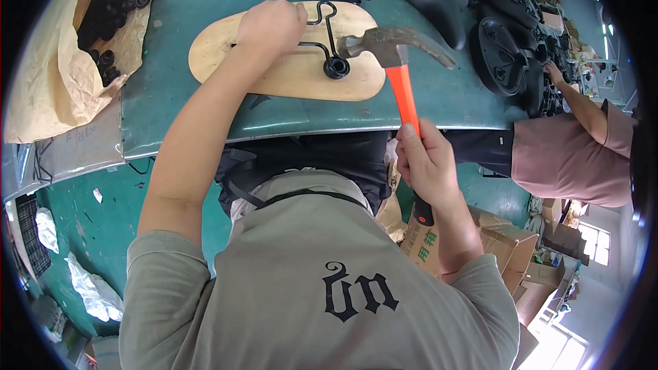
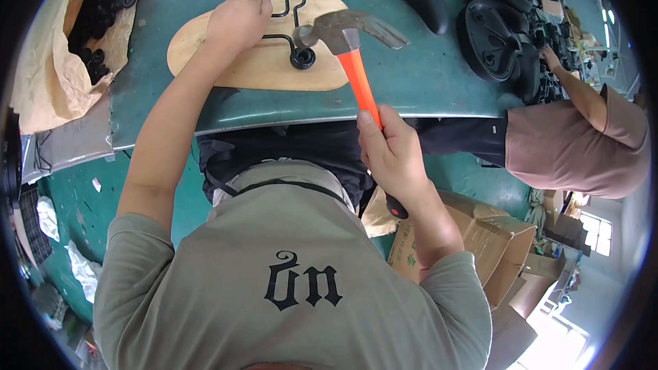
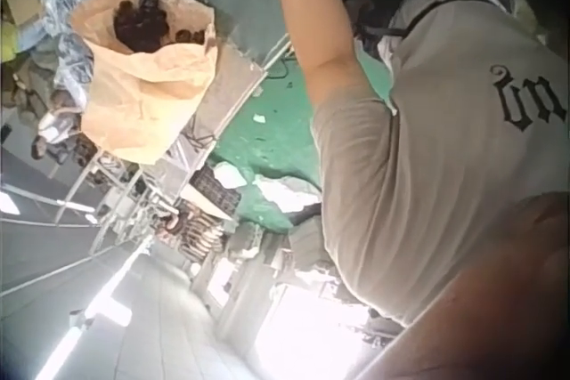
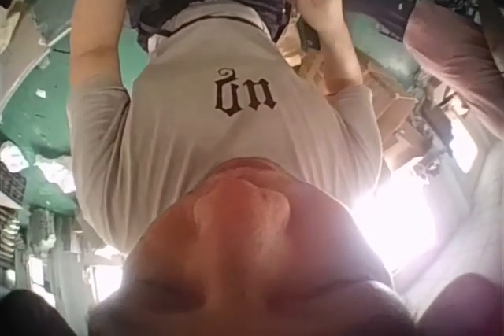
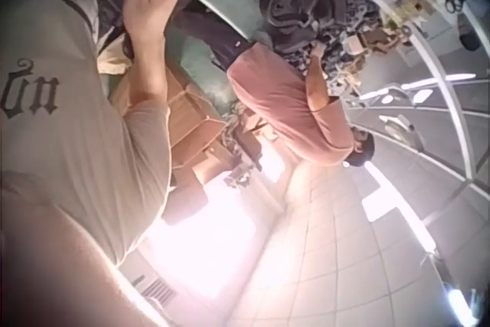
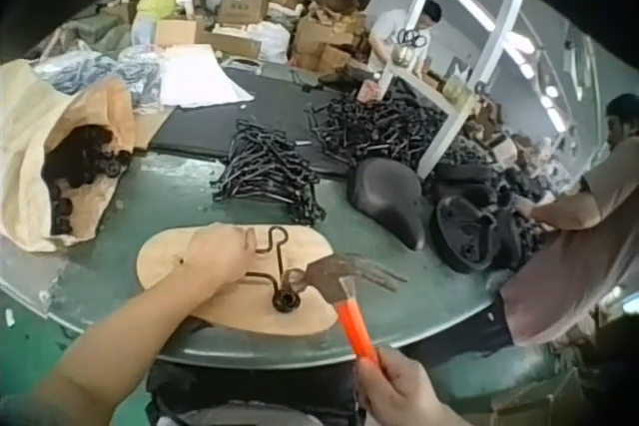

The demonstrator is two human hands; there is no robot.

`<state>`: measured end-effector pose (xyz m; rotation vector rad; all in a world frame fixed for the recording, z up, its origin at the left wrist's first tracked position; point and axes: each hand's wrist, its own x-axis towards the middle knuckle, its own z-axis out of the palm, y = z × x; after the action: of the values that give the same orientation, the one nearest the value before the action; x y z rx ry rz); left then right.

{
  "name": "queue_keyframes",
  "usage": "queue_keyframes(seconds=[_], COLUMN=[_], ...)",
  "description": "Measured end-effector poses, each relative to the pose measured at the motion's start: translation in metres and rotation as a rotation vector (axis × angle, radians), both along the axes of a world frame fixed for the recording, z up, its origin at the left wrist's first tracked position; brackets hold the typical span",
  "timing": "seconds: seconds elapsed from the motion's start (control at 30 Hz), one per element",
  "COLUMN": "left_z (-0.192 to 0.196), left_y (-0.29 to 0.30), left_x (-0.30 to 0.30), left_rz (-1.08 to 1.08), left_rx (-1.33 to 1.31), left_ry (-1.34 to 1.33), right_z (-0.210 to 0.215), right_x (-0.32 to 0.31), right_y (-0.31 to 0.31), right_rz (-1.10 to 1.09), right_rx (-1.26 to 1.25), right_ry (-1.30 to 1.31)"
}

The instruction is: Assembling bicycle seats by hammering plastic caps into the base to secure the metal rails while using a template jig.

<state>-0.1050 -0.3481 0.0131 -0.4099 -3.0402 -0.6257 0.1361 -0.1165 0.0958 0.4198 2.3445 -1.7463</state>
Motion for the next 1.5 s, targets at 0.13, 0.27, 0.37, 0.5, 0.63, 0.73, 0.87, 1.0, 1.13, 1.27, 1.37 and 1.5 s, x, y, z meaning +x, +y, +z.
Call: queue_keyframes(seconds=[0.13, 0.27, 0.37, 0.5, 0.63, 0.73, 0.87, 1.0, 1.13, 1.27, 1.37, 1.5], left_z=[-0.003, -0.003, -0.015, -0.027, -0.018, -0.015, -0.008, -0.024, -0.015, -0.002, 0.024, 0.02], left_y=[-0.005, -0.004, -0.001, -0.019, -0.016, -0.024, -0.032, -0.026, -0.024, -0.043, -0.096, -0.193], left_x=[0.0, 0.0, -0.006, -0.016, -0.016, -0.012, -0.003, 0.016, 0.03, 0.029, 0.013, -0.028], left_rz=[-0.049, -0.04, -0.105, -0.103, -0.034, -0.153, -0.266, -0.441, -0.306, -0.173, -0.028, 0.356], left_rx=[0.009, 0.028, -0.022, -0.016, 0.036, 0.0, -0.06, 0.046, 0.014, 0.237, 0.196, -0.382], left_ry=[0.05, 0.055, 0.182, 0.153, 0.055, 0.13, 0.035, 0.08, -0.004, 0.104, 0.416, 0.431], right_z=[0.046, 0.051, -0.011, -0.03, -0.014, 0.001, -0.02, -0.062, -0.082, -0.077, -0.062, -0.046], right_x=[0.013, 0.008, 0.006, 0.004, 0.001, -0.021, -0.059, -0.077, -0.086, -0.087, -0.087, -0.097], right_y=[-0.019, -0.023, -0.001, 0.011, 0.025, 0.028, 0.059, 0.098, 0.113, 0.099, 0.088, 0.068], right_rz=[-0.041, 0.002, 0.269, 0.233, -0.019, -0.091, -0.129, -0.125, -0.104, -0.005, -0.032, -0.041], right_rx=[0.03, -0.129, 0.708, 0.635, 0.384, 0.402, 0.721, 1.073, 1.114, 1.183, 1.008, 0.926], right_ry=[0.339, 0.8, 0.549, 0.144, 0.141, 0.116, 0.166, 0.176, 0.265, 0.386, 0.485, 0.51])
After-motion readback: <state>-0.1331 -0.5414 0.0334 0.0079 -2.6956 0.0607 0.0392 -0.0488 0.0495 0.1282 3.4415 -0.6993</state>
